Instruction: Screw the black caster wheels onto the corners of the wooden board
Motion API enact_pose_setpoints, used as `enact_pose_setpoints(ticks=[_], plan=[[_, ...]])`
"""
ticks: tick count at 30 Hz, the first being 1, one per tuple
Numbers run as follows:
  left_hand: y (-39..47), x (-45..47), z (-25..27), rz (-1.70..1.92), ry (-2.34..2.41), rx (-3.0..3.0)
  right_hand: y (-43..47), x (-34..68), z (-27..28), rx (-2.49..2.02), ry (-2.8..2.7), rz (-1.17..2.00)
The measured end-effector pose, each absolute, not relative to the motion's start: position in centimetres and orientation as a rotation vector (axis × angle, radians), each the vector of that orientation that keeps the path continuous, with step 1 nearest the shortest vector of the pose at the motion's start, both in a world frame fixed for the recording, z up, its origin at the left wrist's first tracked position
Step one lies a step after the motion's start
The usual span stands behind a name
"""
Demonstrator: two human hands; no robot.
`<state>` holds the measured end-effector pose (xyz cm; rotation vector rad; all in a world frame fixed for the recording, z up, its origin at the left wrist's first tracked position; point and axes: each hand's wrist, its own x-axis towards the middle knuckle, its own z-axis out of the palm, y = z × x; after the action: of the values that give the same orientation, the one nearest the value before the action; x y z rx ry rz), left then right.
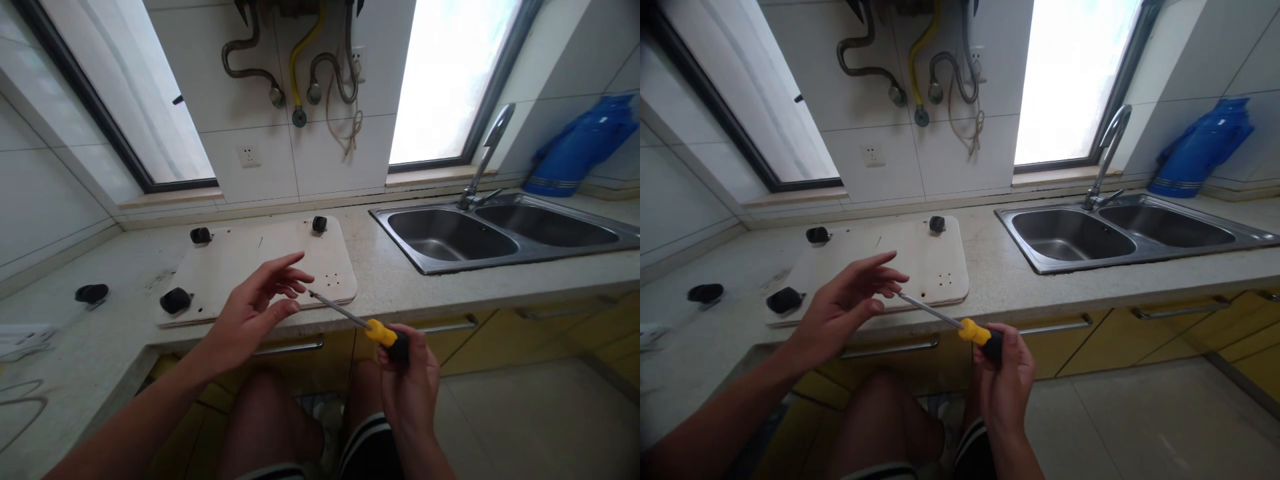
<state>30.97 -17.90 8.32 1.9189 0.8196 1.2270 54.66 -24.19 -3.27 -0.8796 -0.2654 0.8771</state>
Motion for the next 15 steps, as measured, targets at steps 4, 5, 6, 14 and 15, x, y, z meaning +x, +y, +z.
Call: enact_pose_setpoints(ticks=[4,5,6,14,15], plan=[[-10.8,32.0,8.0,1.241,0.946,2.054,-20.9,57.9,-1.9,-0.836,-0.214,0.627],[-8.5,32.4,7.8,1.246,0.993,2.116,-19.7,58.8,-1.0,-0.813,-0.239,0.547],[-6.1,32.9,7.6,1.236,1.029,2.195,-18.4,59.7,0.1,-0.781,-0.273,0.460],[8.5,35.4,4.8,1.129,0.948,2.411,-6.4,61.0,13.3,-0.556,-0.766,-0.194],[8.9,35.4,4.4,1.133,0.942,2.388,-5.2,60.4,14.7,-0.529,-0.858,-0.284]])
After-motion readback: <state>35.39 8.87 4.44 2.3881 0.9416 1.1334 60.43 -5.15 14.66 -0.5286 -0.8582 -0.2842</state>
